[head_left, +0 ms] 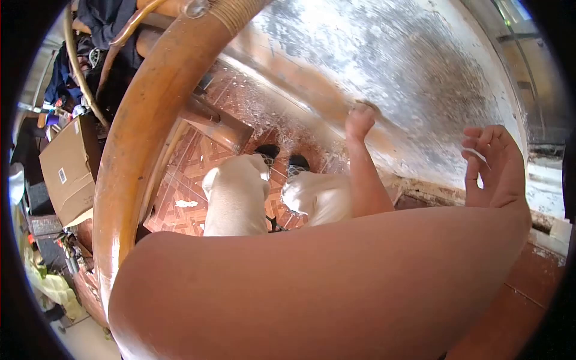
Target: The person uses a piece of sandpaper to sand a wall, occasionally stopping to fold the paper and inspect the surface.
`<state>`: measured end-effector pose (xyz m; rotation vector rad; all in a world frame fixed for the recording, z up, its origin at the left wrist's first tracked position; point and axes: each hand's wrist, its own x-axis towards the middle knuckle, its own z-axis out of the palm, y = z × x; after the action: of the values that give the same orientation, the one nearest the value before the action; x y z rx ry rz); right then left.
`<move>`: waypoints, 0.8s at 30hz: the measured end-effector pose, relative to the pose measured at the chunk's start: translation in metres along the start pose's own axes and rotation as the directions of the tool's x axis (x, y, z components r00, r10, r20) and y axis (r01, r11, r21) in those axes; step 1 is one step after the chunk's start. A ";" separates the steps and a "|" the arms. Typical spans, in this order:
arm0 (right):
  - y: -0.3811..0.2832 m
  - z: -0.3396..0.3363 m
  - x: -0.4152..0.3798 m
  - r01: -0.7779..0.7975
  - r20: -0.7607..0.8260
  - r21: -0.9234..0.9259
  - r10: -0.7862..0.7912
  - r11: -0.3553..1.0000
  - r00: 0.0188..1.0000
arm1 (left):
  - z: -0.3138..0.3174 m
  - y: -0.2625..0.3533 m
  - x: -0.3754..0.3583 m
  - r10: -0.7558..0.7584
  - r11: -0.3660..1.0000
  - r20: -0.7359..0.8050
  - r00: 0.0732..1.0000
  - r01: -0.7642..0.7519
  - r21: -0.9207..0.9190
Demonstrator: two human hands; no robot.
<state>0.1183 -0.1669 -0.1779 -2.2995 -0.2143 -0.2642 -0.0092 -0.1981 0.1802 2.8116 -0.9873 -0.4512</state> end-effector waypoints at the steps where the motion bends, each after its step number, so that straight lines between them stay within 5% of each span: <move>1: 0.003 0.001 0.003 0.039 -0.017 -0.016 -0.039 0.999 0.999 | 0.000 0.000 0.001 0.009 1.000 -0.012 1.000 -0.009 -0.015; 3: 0.003 -0.004 0.001 0.060 0.089 -0.222 -0.041 0.973 0.995 | 0.008 0.007 0.003 0.040 0.996 -0.017 0.999 -0.042 -0.084; 5: -0.013 -0.010 -0.005 0.084 0.031 -0.144 -0.081 0.986 0.996 | 0.013 0.015 0.006 0.076 0.986 -0.028 0.997 -0.080 -0.147; 7: -0.033 -0.021 -0.003 -0.153 0.100 0.059 0.147 0.986 0.984 | 0.011 0.017 0.011 0.110 0.980 -0.064 0.992 -0.119 -0.160; 12: -0.016 -0.014 -0.005 0.209 0.055 -0.200 -0.202 0.957 0.978 | 0.005 0.008 0.023 0.173 0.966 -0.144 0.974 -0.197 -0.166; 14: -0.023 -0.013 -0.005 -0.075 0.044 0.107 0.071 0.991 0.997 | 0.002 0.005 0.030 0.204 0.956 -0.184 0.961 -0.236 -0.173; 15: -0.021 -0.014 0.000 -0.077 0.047 0.101 0.072 0.992 0.996 | 0.004 0.008 0.032 0.224 0.945 -0.202 0.954 -0.263 -0.196; 17: -0.012 -0.016 -0.006 0.239 0.151 -0.366 -0.196 0.899 0.969 | 0.014 0.023 0.029 0.265 0.906 -0.214 0.940 -0.319 -0.279; 19: -0.006 0.001 0.004 0.105 0.084 -0.276 -0.085 0.956 0.993 | -0.023 -0.012 -0.045 0.293 0.890 -0.238 0.926 -0.355 -0.284; 21: -0.020 -0.013 0.001 -0.308 0.212 0.182 0.269 0.934 0.940 | -0.026 -0.013 -0.049 0.344 0.866 -0.252 0.904 -0.410 -0.287; 23: -0.004 -0.003 0.002 -0.246 0.119 0.122 0.232 0.962 0.965 | -0.006 -0.001 -0.012 0.423 0.823 -0.260 0.868 -0.488 -0.291; 24: 0.001 -0.001 -0.002 0.078 0.031 -0.154 -0.074 0.985 0.997 | 0.014 0.022 0.026 0.472 0.790 -0.264 0.841 -0.537 -0.296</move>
<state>0.1160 -0.1683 -0.1782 -2.4530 -0.3041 -0.3008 -0.0071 -0.2317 0.1658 2.1012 -1.3933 -0.2687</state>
